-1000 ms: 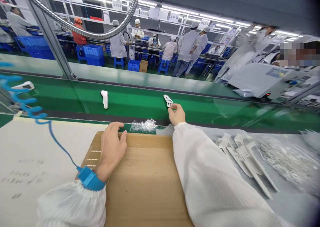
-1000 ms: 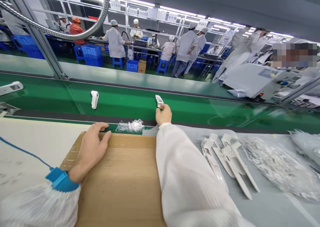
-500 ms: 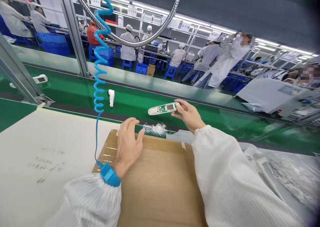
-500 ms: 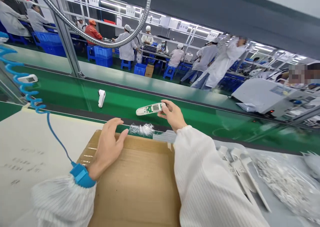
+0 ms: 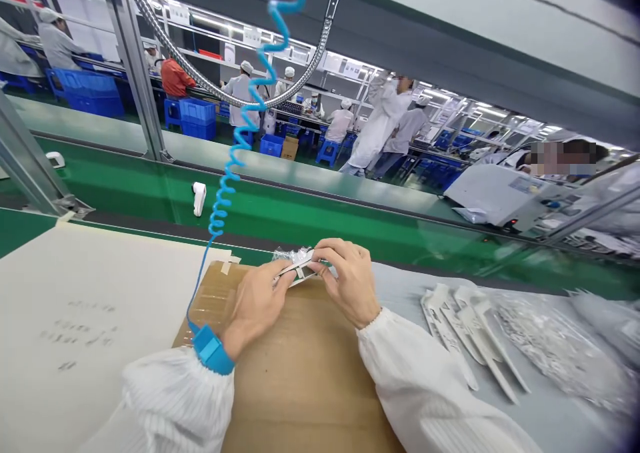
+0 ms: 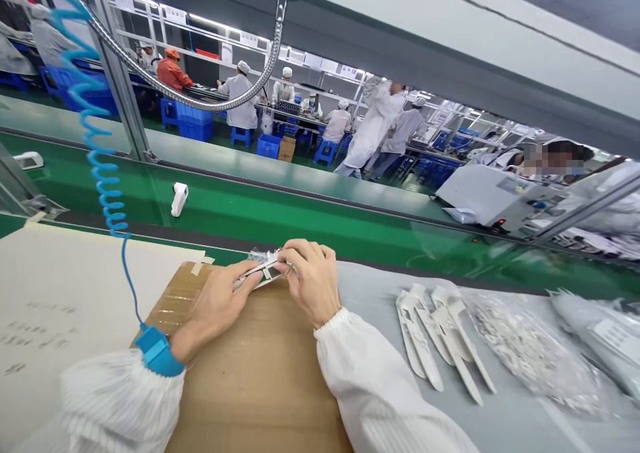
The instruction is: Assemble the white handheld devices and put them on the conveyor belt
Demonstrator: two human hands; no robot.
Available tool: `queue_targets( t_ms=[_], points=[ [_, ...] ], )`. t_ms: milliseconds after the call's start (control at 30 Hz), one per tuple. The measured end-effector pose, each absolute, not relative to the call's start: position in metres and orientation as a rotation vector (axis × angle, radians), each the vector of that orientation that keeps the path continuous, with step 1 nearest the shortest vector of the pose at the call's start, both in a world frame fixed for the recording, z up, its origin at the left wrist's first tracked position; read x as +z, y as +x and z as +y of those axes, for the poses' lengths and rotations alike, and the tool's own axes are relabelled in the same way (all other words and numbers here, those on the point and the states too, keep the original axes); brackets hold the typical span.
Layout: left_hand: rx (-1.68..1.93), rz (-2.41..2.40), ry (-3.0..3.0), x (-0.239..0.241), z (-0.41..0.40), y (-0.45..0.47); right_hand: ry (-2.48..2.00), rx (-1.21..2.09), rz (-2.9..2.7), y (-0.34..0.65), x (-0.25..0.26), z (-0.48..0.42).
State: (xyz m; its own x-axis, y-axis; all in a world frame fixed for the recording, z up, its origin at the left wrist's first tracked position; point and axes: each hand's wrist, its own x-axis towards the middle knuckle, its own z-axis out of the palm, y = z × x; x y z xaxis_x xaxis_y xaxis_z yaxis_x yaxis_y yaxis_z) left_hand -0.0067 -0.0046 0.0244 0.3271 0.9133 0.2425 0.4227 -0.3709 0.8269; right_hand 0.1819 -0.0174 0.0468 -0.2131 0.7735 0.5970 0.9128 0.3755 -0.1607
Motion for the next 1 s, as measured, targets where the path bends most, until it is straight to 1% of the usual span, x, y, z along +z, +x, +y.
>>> queue_targets(
  t_ms=[100, 167, 267, 367, 467, 567, 700, 767, 867, 1000],
  points=[
    [0.963, 1.212, 1.937, 0.021, -0.001, -0.007, -1.519, -0.468, -2.088, 0.175, 0.046, -0.016],
    [0.981, 1.310, 1.883, 0.018, 0.004, -0.009, -1.502, -0.473, -2.194, 0.169, 0.045, -0.014],
    [1.016, 1.481, 1.737, 0.013, 0.013, -0.015, -1.456, -0.311, -2.271, 0.164, 0.036, -0.006],
    [1.037, 1.522, 1.580, 0.010, 0.020, -0.021, -1.707, -0.124, -2.116, 0.168, 0.021, 0.015],
    [1.075, 1.475, 1.441, 0.009, 0.021, -0.023, -1.951, -0.053, -2.053, 0.175, 0.008, 0.035],
    [1.075, 1.415, 1.359, 0.009, 0.020, -0.023, -1.973, -0.021, -2.127, 0.187, 0.005, 0.040],
    [1.049, 1.381, 1.297, 0.014, 0.017, -0.022, -2.003, 0.016, -2.162, 0.239, 0.025, 0.014],
    [1.057, 1.368, 1.251, 0.017, 0.016, -0.021, -2.171, 0.007, -2.063, 0.283, 0.038, -0.009],
    [1.072, 1.353, 1.187, 0.022, 0.014, -0.019, -2.539, -0.074, -1.773, 0.353, 0.051, -0.044],
    [1.072, 1.300, 1.124, 0.030, 0.011, -0.016, -2.699, -0.021, -1.544, 0.406, 0.044, -0.079]
  ],
)
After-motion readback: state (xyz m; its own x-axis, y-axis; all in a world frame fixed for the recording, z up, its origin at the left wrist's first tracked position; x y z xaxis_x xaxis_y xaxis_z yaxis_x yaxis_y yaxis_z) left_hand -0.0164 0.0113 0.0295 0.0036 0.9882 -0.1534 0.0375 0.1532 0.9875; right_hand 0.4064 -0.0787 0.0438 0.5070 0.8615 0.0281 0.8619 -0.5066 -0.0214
